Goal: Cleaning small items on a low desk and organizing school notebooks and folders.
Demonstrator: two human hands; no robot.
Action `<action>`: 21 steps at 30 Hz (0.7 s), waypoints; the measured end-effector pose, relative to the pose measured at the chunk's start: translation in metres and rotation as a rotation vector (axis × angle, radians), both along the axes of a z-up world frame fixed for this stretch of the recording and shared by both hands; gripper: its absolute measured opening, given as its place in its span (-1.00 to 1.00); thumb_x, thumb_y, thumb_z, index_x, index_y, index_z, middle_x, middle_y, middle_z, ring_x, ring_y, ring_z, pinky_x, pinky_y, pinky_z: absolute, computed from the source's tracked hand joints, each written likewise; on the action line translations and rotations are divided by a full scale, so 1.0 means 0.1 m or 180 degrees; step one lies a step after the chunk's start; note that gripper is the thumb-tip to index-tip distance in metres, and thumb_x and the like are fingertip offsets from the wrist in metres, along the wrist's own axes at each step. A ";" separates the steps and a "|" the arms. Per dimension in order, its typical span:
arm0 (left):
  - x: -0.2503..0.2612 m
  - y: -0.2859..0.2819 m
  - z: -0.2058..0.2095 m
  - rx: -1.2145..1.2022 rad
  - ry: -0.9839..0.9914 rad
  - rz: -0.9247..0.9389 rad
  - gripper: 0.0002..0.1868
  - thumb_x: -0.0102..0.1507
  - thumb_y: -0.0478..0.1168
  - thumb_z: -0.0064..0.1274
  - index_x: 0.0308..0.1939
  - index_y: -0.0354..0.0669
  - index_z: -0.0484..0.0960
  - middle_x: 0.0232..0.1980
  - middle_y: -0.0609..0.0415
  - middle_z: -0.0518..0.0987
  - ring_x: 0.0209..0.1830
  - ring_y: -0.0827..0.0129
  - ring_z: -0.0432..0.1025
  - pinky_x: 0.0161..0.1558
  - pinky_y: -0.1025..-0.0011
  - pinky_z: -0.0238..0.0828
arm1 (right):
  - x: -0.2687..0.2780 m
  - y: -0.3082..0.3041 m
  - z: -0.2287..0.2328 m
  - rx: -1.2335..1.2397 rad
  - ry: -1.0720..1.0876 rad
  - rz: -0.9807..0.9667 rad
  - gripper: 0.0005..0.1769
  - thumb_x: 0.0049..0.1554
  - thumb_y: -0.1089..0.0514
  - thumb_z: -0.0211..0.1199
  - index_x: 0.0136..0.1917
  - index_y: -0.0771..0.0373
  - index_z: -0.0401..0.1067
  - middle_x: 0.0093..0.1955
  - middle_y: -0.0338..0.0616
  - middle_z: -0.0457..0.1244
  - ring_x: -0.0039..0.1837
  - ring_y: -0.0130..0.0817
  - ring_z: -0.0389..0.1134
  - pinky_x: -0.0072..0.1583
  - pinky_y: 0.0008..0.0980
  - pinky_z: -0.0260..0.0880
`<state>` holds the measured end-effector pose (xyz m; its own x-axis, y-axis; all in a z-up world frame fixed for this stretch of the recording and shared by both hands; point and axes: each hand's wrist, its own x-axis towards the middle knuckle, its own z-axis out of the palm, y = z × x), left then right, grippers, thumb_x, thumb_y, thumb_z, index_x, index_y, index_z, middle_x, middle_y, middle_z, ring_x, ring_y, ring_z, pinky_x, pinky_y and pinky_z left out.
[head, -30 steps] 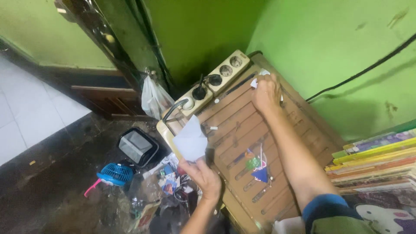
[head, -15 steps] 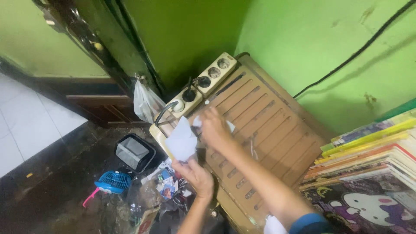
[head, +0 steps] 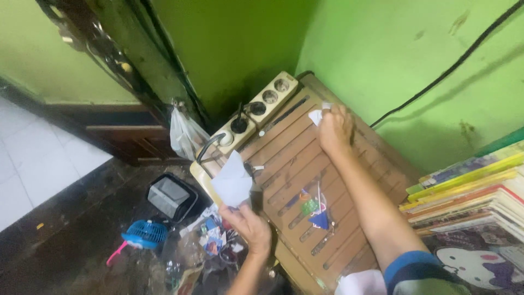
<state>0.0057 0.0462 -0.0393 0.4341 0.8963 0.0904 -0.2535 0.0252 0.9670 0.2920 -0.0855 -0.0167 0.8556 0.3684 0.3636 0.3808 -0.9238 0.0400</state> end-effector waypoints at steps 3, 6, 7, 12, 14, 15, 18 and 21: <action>-0.03 0.01 -0.02 0.0041 -0.0040 -0.0001 -0.70 0.42 -0.37 -0.27 0.22 -0.34 0.17 0.21 -0.17 0.37 0.20 0.25 0.29 0.28 0.30 0.20 | -0.21 0.14 0.20 0.0305 0.0034 0.0113 -0.79 0.06 0.32 0.31 -0.03 0.48 0.57 0.08 0.20 0.34 0.23 0.07 0.32 0.20 0.03 0.35; -0.01 -0.01 0.00 0.0051 0.0012 0.0026 -0.70 0.41 -0.38 -0.26 0.22 -0.35 0.17 0.20 -0.17 0.37 0.18 0.25 0.29 0.26 0.30 0.21 | -0.21 0.23 0.24 0.0409 0.0098 -0.0196 -0.78 0.03 0.32 0.30 -0.05 0.46 0.58 0.09 0.21 0.35 0.23 0.09 0.32 0.21 0.06 0.35; -0.04 -0.01 -0.01 0.0050 0.0024 0.0027 -0.70 0.41 -0.38 -0.26 0.22 -0.35 0.17 0.20 -0.17 0.37 0.18 0.25 0.29 0.26 0.30 0.21 | -0.21 0.23 0.16 0.0407 0.0110 -0.0196 -0.78 0.03 0.32 0.30 -0.05 0.46 0.58 0.09 0.21 0.35 0.23 0.09 0.32 0.21 0.06 0.35; -0.02 -0.01 -0.05 0.0098 -0.0092 0.0019 -0.70 0.41 -0.38 -0.27 0.21 -0.36 0.18 0.16 -0.16 0.39 0.13 0.26 0.31 0.22 0.31 0.24 | -0.41 0.38 -0.04 0.0461 0.0143 -0.0001 -0.71 -0.09 0.29 0.26 -0.07 0.44 0.59 0.08 0.31 0.34 0.22 0.12 0.32 0.17 -0.01 0.38; -0.01 0.00 -0.07 0.0079 -0.0045 0.0021 -0.71 0.41 -0.37 -0.26 0.20 -0.35 0.18 0.14 -0.15 0.41 0.10 0.27 0.32 0.19 0.32 0.25 | -0.77 0.52 0.17 0.0625 0.0346 0.0124 -0.72 -0.05 0.28 0.28 -0.05 0.46 0.57 0.09 0.30 0.33 0.22 0.15 0.31 0.18 0.02 0.37; 0.00 0.00 -0.08 0.0057 0.0022 0.0031 -0.72 0.42 -0.36 -0.25 0.20 -0.35 0.19 0.12 -0.15 0.42 0.08 0.28 0.33 0.16 0.33 0.27 | -0.95 0.59 0.27 0.0786 0.0568 0.0258 -0.72 -0.01 0.27 0.30 -0.03 0.48 0.55 0.09 0.30 0.33 0.21 0.17 0.30 0.19 0.04 0.35; 0.00 0.00 -0.04 0.0063 -0.0027 0.0017 -0.73 0.43 -0.36 -0.24 0.19 -0.34 0.17 0.11 -0.13 0.41 0.08 0.30 0.32 0.15 0.34 0.27 | -1.39 0.77 0.51 0.0907 0.1083 0.0478 -0.61 -0.09 0.24 0.31 0.01 0.50 0.49 0.10 0.27 0.31 0.20 0.16 0.29 0.19 0.02 0.34; -0.01 0.00 -0.02 0.0170 -0.0054 -0.0011 -0.74 0.45 -0.35 -0.24 0.19 -0.34 0.17 0.11 -0.11 0.37 0.07 0.31 0.29 0.14 0.35 0.26 | -1.58 0.82 0.25 0.1406 0.0674 0.1108 -0.64 -0.07 0.30 0.26 0.03 0.46 0.51 0.12 0.23 0.33 0.19 0.13 0.30 0.20 -0.02 0.36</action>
